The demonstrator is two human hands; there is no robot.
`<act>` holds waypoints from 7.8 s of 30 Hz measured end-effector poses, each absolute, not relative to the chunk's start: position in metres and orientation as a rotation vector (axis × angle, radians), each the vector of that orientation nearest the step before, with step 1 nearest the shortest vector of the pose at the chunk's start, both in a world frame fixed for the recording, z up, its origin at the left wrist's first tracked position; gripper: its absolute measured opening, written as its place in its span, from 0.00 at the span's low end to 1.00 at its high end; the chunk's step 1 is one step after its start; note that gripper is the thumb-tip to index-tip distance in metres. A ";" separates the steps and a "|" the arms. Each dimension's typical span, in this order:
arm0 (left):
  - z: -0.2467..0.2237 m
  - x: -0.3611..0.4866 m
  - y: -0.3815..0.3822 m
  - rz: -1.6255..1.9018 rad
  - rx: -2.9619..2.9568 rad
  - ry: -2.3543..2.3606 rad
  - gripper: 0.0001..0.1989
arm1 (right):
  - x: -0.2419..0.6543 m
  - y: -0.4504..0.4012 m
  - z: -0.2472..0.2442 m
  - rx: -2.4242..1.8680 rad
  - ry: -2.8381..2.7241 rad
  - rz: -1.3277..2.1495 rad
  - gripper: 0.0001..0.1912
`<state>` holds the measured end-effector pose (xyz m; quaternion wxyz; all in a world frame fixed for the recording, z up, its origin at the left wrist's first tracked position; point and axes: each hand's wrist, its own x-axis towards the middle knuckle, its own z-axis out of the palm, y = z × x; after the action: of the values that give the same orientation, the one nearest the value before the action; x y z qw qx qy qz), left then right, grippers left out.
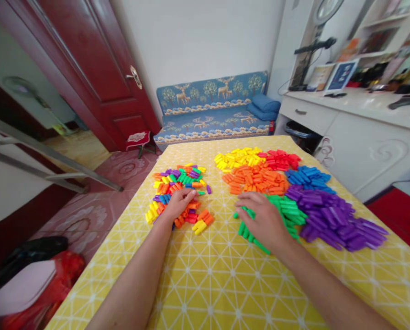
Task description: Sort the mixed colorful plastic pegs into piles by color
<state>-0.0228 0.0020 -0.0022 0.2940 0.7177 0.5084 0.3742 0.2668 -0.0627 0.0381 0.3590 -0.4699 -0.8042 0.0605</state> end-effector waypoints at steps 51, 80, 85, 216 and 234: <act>-0.012 -0.027 0.008 1.316 1.418 1.267 0.20 | 0.166 -0.041 -0.013 -1.040 -1.371 1.018 0.15; -0.001 -0.028 0.003 1.143 1.604 1.299 0.23 | 0.159 -0.052 0.002 -1.254 -2.190 0.477 0.23; 0.002 -0.026 0.000 1.111 1.630 1.165 0.18 | 0.160 -0.037 -0.015 -1.342 -1.797 0.733 0.23; 0.003 -0.013 -0.006 1.188 1.573 0.980 0.13 | 0.145 -0.041 -0.019 -1.058 -1.188 1.215 0.27; -0.004 -0.012 -0.003 1.078 1.699 1.002 0.23 | 0.149 -0.033 -0.021 -0.985 -1.016 1.249 0.18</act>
<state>-0.0122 -0.0025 -0.0036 0.4325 0.6815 0.4019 0.4324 0.1487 -0.0327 -0.0209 0.5867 -0.4226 -0.4360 0.5357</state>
